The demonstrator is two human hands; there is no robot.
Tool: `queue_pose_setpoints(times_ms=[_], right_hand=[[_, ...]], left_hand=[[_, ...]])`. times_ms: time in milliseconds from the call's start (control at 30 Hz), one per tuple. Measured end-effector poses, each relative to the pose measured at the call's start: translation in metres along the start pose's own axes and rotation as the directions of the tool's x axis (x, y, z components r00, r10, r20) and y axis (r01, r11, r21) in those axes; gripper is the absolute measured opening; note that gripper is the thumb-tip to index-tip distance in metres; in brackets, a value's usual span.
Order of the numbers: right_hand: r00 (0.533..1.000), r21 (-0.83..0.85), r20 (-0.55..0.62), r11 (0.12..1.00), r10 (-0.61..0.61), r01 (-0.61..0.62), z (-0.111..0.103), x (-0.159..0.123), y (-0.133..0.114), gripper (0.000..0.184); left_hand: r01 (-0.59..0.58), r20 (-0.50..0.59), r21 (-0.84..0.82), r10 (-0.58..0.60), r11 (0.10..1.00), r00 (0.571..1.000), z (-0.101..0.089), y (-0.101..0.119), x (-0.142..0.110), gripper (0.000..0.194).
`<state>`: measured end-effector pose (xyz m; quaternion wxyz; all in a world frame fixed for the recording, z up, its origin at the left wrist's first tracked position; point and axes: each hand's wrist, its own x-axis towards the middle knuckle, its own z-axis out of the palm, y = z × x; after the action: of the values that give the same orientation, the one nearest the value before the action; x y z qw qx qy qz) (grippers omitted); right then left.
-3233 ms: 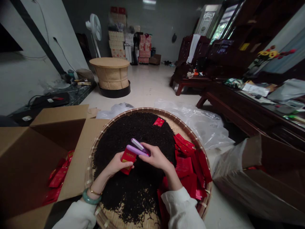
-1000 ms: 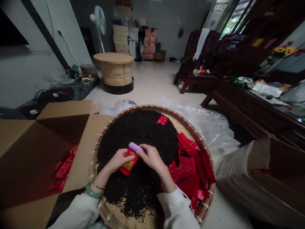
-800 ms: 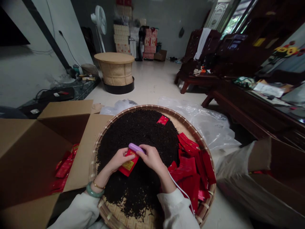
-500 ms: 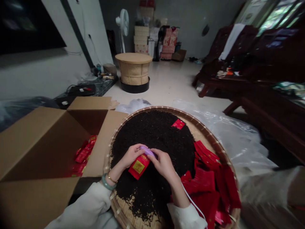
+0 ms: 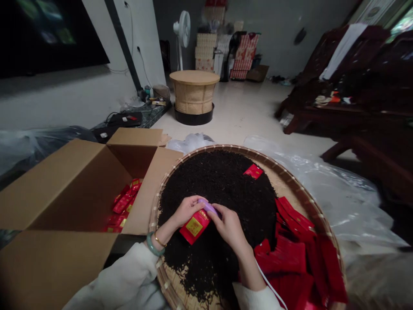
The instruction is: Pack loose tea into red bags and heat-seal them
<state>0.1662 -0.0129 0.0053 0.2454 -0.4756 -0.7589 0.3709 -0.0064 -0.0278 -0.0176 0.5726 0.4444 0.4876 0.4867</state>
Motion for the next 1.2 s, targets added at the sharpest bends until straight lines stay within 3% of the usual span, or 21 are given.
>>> queue_pose_setpoints(times_ms=[600, 767, 867, 1033, 1200], right_hand=[[1.0, 0.021, -0.03, 1.0, -0.005, 0.006, 0.004, -0.002, -0.01, 0.026], [0.999, 0.071, -0.045, 0.997, -0.002, 0.005, 0.004, -0.003, -0.009, 0.025], [0.998, 0.091, -0.068, 0.996, 0.018, -0.011, 0.002, -0.003, -0.007, 0.025], [0.995, 0.131, -0.093, 0.991, 0.048, -0.036, -0.004, -0.002, -0.002, 0.025], [0.973, 0.131, -0.187, 0.985, 0.134, -0.11, -0.009, -0.004, 0.008, 0.035]], left_hand=[[0.056, 0.029, 0.051, -0.057, 0.997, 0.998, -0.006, 0.007, 0.0, 0.037], [0.13, 0.028, -0.036, -0.129, 0.991, 0.991, -0.003, 0.009, 0.0, 0.041], [0.183, 0.086, -0.078, -0.176, 0.98, 0.981, -0.003, 0.008, -0.001, 0.042], [0.206, 0.195, 0.018, -0.206, 0.978, 0.959, -0.006, 0.005, -0.002, 0.037], [0.196, 0.133, -0.016, -0.192, 0.981, 0.972, -0.006, 0.005, -0.001, 0.039]])
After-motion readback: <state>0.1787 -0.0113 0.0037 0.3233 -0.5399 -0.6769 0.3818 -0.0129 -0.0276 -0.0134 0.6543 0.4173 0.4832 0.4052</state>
